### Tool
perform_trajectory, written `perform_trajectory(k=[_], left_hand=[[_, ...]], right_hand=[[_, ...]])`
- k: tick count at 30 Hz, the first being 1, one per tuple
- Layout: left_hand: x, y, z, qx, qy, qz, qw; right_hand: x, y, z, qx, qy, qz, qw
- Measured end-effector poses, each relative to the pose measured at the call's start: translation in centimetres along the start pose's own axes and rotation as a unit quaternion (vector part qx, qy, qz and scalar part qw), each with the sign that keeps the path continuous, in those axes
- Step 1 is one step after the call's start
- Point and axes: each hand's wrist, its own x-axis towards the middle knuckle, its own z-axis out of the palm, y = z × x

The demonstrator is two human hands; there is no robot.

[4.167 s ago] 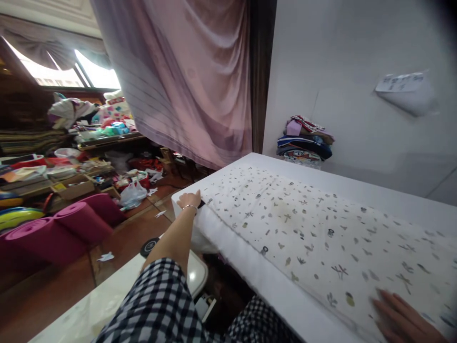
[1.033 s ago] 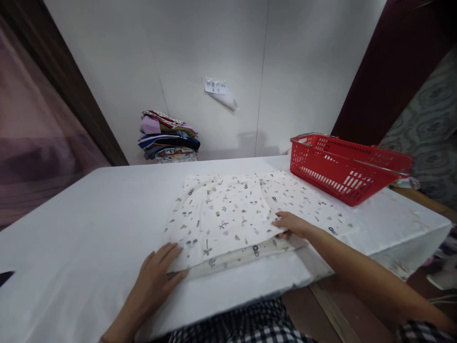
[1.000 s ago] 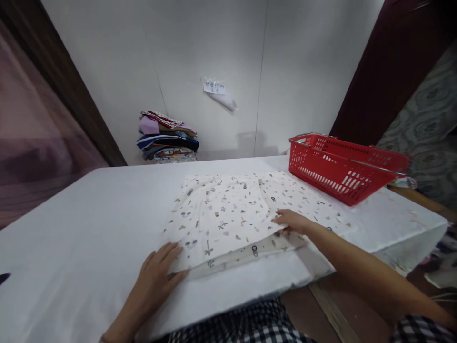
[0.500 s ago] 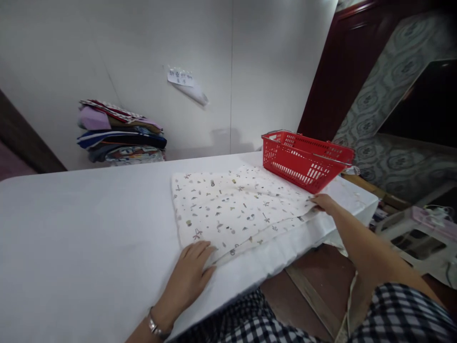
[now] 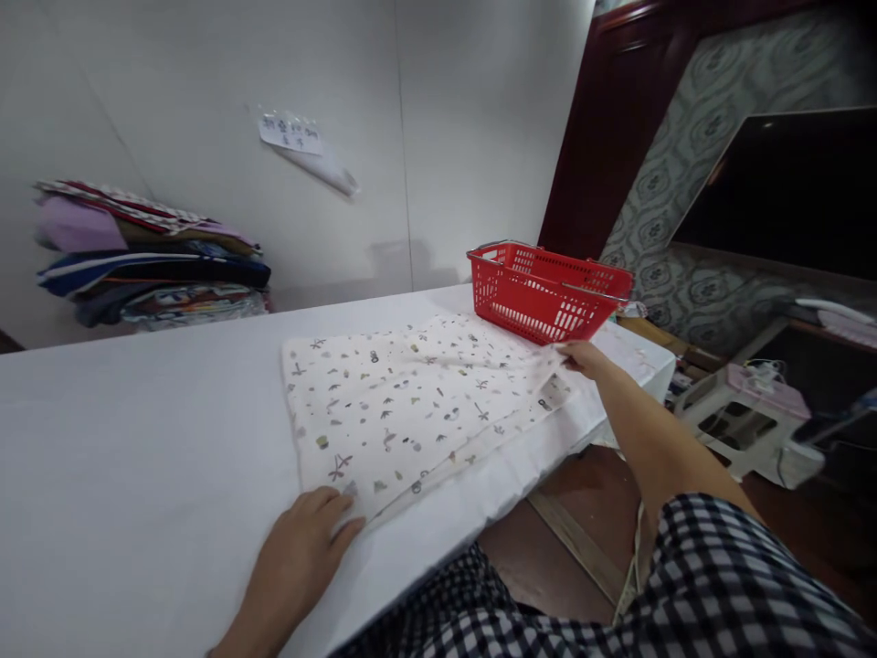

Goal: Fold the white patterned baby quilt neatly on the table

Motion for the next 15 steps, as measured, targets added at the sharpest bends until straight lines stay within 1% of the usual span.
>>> perform_trajectory(k=[3, 6, 8, 10, 12, 15], left_hand=[[0.1, -0.3, -0.2, 0.008, -0.011, 0.005, 1.000], [-0.2, -0.6, -0.5, 0.008, -0.008, 0.000, 1.000], [-0.4, -0.9, -0.9, -0.002, 0.002, -0.015, 1.000], [-0.6, -1.2, -1.3, -0.012, 0.018, -0.032, 0.999], [-0.9, -1.5, -1.6, -0.017, 0.028, -0.038, 0.999], [-1.3, -1.8, -1.0, -0.024, 0.019, -0.018, 0.999]], right_hand=[[0.1, 0.3, -0.3, -0.032, 0.009, 0.044, 0.998], [-0.7, 2.1, -0.2, -0.090, 0.004, 0.113, 0.990], [-1.4, 3.4, -0.1, -0.127, -0.003, 0.141, 0.982], [-1.8, 4.2, -0.2, -0.157, -0.008, 0.154, 0.975], [-2.1, 4.5, -0.3, -0.186, -0.012, 0.159, 0.970], [-2.2, 4.3, -0.5, -0.225, -0.009, 0.156, 0.962]])
